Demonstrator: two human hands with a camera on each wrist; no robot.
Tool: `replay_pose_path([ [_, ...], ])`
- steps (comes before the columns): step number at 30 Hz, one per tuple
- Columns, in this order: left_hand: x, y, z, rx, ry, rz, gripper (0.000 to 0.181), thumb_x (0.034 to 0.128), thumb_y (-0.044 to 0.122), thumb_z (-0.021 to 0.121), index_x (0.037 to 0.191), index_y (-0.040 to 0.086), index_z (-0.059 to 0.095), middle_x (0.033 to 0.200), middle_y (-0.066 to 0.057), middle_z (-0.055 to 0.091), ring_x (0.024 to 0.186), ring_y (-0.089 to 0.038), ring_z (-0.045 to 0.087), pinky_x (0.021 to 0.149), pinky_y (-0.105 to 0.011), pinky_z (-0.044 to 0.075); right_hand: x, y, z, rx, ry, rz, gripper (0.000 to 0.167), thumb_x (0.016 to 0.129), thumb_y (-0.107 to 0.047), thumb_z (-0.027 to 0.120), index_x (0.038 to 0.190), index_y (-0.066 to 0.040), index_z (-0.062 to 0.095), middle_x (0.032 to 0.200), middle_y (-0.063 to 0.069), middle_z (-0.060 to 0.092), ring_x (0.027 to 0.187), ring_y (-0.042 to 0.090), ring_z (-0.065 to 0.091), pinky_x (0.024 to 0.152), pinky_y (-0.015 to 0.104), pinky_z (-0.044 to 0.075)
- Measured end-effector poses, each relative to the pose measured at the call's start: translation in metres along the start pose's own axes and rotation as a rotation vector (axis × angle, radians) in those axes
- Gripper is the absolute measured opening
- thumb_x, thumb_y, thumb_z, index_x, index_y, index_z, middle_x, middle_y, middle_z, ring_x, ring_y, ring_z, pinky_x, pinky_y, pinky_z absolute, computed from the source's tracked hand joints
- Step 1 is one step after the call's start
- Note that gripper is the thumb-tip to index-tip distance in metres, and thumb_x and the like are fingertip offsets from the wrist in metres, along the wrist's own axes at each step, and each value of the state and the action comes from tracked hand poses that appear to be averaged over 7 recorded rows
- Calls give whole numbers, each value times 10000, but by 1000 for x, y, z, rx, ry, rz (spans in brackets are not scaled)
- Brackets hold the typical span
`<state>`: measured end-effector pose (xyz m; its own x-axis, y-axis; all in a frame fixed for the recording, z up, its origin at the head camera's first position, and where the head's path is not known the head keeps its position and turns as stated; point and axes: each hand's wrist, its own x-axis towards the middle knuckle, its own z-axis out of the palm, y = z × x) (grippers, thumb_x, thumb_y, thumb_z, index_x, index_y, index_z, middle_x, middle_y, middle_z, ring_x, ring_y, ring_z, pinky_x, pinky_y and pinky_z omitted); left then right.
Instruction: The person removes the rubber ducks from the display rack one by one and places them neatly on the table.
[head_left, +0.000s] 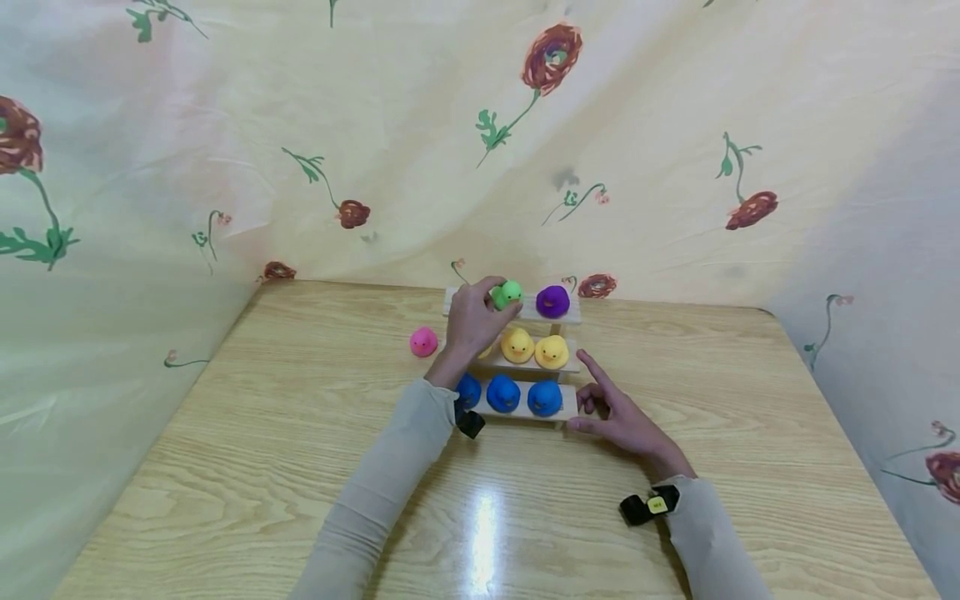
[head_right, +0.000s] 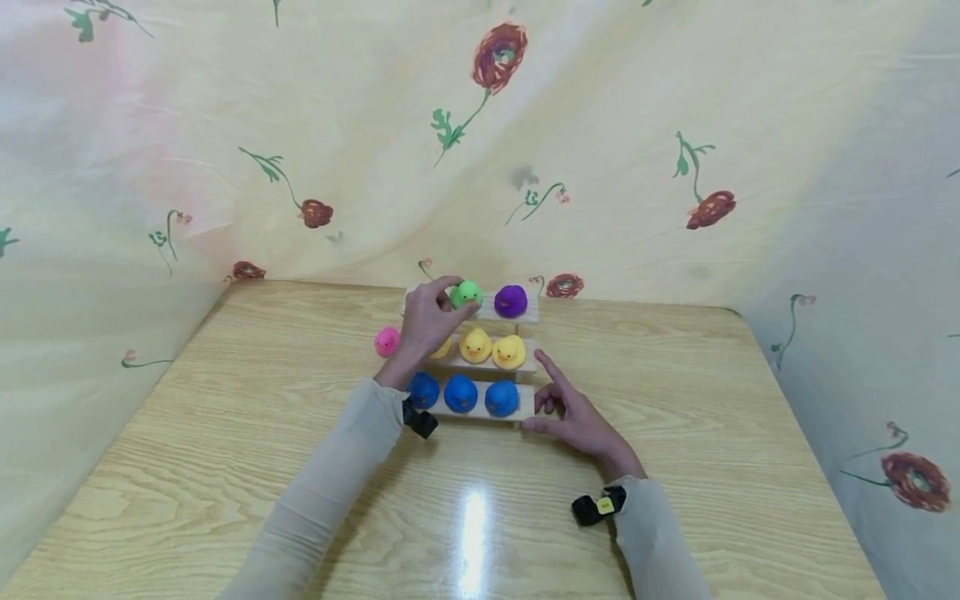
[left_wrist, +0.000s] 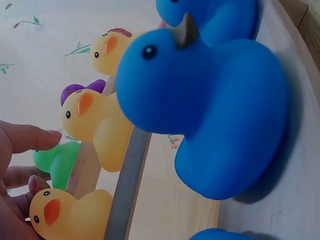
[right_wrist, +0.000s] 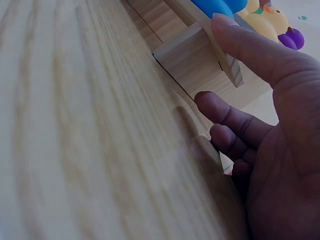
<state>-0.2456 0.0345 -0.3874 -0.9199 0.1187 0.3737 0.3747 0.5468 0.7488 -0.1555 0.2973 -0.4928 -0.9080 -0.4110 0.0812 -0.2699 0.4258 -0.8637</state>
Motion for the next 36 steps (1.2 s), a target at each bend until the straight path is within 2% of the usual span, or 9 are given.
replay_pose_path([
  [6,0,0,-4,-43,-11,10,371,861,195,790,1190,44,709,685,-73,579,607,-133,462,550,-164,330,0,1,-1,3,2,-12,996,909,-87,719,1625,-275,53,972,141,572,866,153,470,723,256,369],
  [20,-1,-3,-15,-120,-33,-34,391,874,173,776,1235,48,690,653,-32,533,574,-125,447,485,-170,315,0,-1,0,3,0,5,1000,910,-98,721,1625,-278,46,978,138,567,878,180,470,738,254,365],
  [28,0,-6,-20,-125,-20,-53,412,873,161,775,1261,58,683,620,0,469,566,-125,413,492,-183,288,1,1,-1,-4,6,-17,1009,902,-89,728,1626,-271,48,970,133,576,870,162,471,731,257,368],
  [36,0,-12,-29,-113,4,-43,392,869,146,774,1238,42,694,648,-17,489,594,-134,423,534,-192,317,1,1,-2,-2,2,-8,1005,906,-95,725,1626,-275,46,982,132,579,874,155,472,736,252,367],
])
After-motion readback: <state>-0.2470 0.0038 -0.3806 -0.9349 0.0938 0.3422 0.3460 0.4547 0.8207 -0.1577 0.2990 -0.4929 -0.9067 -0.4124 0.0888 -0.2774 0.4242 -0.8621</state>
